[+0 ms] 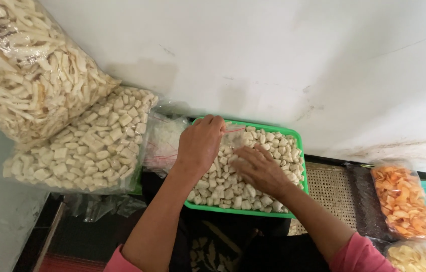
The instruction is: Manually packing small white candies into individual small plastic bags at a slow pace.
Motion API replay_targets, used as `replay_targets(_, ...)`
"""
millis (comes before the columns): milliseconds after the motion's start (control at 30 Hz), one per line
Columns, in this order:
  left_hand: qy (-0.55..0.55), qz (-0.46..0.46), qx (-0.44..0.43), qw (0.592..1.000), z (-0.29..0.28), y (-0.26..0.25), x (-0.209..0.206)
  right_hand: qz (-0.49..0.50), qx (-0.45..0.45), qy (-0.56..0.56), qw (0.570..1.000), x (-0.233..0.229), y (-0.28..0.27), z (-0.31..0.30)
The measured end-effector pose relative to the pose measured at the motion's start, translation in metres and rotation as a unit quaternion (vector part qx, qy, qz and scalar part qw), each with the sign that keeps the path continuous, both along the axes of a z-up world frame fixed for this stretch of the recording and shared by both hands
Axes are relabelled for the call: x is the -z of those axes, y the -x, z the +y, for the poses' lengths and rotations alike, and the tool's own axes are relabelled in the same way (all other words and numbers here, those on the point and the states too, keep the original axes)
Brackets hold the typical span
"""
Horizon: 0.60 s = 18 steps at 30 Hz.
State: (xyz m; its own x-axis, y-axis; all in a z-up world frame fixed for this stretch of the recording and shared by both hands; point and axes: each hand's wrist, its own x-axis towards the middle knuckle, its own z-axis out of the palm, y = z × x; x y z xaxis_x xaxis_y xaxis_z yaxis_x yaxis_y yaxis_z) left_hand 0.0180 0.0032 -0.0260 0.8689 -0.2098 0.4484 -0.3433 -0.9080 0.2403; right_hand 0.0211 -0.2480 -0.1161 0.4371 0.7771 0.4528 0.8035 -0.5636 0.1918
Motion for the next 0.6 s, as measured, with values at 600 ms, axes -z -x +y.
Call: replay_targets(600,0.111,0.099,0.013,0.989,0.016,0.013,-0.046,0.034,0.059,0.008,0.998,-0.03,-0.015,0.094)
